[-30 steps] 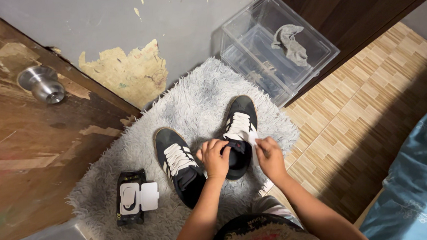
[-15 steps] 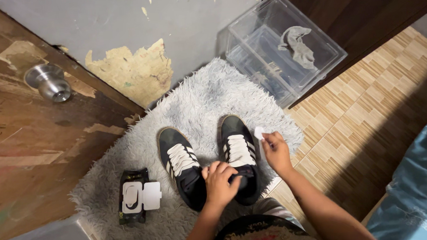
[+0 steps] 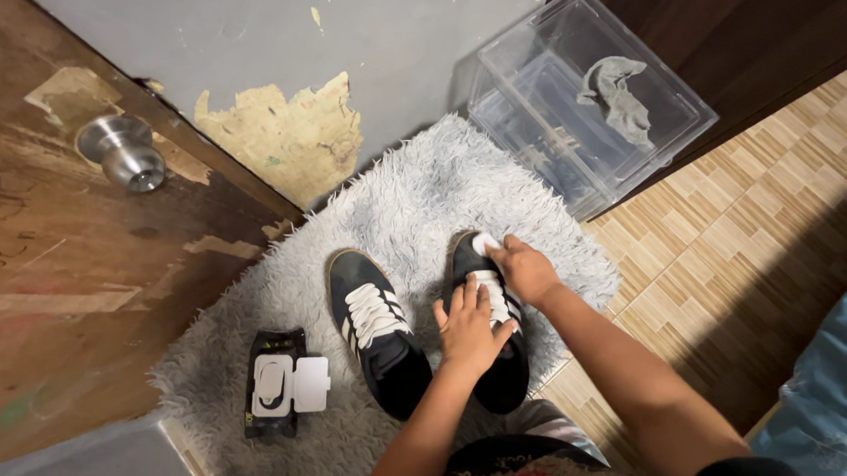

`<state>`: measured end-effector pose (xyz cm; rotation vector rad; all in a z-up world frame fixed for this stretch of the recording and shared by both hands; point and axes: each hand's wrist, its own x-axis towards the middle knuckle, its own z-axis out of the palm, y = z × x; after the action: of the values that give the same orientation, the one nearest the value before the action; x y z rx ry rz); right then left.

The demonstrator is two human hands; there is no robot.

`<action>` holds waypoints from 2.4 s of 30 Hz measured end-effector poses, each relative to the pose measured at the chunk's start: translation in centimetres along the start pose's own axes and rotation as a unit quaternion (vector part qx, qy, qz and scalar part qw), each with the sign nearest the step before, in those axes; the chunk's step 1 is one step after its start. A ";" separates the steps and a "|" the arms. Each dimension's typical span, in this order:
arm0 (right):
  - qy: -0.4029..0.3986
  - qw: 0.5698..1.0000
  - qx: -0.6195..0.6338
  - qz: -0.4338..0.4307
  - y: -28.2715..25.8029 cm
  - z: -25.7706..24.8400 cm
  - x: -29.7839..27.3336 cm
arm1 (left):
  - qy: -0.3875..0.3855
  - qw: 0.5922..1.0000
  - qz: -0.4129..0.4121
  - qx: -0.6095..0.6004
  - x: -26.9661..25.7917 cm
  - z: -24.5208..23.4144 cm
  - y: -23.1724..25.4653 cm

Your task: The person sits on a rug and wipes a black sneaker with a white wipe, cleaning the upper, laces, and gum sole. The person rotates the shoe to reach different areas and continues wiping until the end of the clip.

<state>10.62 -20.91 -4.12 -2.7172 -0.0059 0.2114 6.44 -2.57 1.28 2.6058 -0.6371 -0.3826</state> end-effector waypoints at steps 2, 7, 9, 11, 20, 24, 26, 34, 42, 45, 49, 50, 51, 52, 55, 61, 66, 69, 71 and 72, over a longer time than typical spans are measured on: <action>0.000 0.995 -0.031 -0.094 0.5 -0.3 -1.0 | 0.007 1.000 0.006 -0.003 -0.1 0.7 -0.3; -0.082 0.987 -0.125 -0.053 -0.6 -0.7 -1.5 | 0.004 1.000 0.010 -0.005 0.2 1.5 -0.8; -0.062 0.986 -0.148 -0.055 -1.2 -1.0 -1.0 | 0.006 1.000 0.010 -0.002 0.4 1.6 -0.8; -0.078 0.986 -0.145 -0.028 -1.7 -1.2 -0.7 | 0.011 1.000 0.011 0.001 0.5 1.7 -0.8; -0.107 0.987 -0.003 0.122 -1.9 -0.3 2.3 | 0.019 1.000 0.014 -0.003 0.4 2.1 -0.8; -0.087 0.987 0.022 0.131 -1.9 -0.2 2.8 | 0.040 0.999 0.018 0.000 0.2 2.6 -1.0; -0.111 0.986 -0.031 0.118 -2.0 -0.6 1.7 | 0.033 0.999 0.017 0.008 0.2 2.9 -1.1; -0.134 0.979 -0.151 0.019 -2.8 -2.1 -0.7 | 0.016 1.000 0.011 0.012 0.3 3.5 -1.2; -0.147 0.974 -0.150 0.084 -4.0 -1.7 4.4 | 0.019 1.000 0.014 0.019 0.4 3.9 -1.4; -0.139 0.976 -0.152 0.063 -4.2 -1.5 3.4 | 0.019 1.000 0.014 0.007 0.4 4.0 -1.6; -0.139 0.976 -0.169 0.006 -4.5 -2.0 0.8 | 0.008 1.000 0.010 0.009 0.4 4.1 -1.5; -0.156 0.975 -0.155 0.012 -4.4 -2.3 0.0 | 0.008 1.000 0.011 0.006 0.4 4.2 -1.5; -0.173 0.975 -0.140 0.018 -4.3 -2.6 -0.4 | 0.007 1.000 0.010 0.002 0.4 4.3 -1.5; -0.170 0.974 -0.147 0.018 -4.3 -2.8 -0.4 | 0.014 1.000 0.013 0.001 0.4 4.4 -1.5; -0.166 0.972 -0.165 0.023 -4.3 -3.1 0.7 | 0.027 1.000 0.016 -0.001 0.4 4.5 -1.6; -0.164 0.968 -0.177 0.067 -5.3 -2.9 4.2 | 0.020 1.000 0.009 0.003 0.4 4.1 -1.3; -0.225 0.950 -0.216 0.001 -7.3 -3.3 3.2 | 0.035 0.999 -0.008 -0.024 0.3 3.1 -0.7; -0.256 0.936 -0.237 -0.048 -7.5 -3.5 1.0 | -0.036 0.999 -0.027 -0.021 0.1 2.9 -0.8; -0.250 0.941 -0.225 -0.036 -6.9 -3.4 1.1 | -0.014 1.000 -0.016 -0.012 0.2 3.1 -0.9; -0.247 0.944 -0.218 -0.031 -6.3 -3.2 1.2 | -0.004 1.000 -0.011 -0.007 0.2 3.3 -1.0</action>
<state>12.50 -16.39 1.17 -3.0059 -0.3158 0.9690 5.78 -2.96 -2.08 2.6010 -0.6073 -0.4026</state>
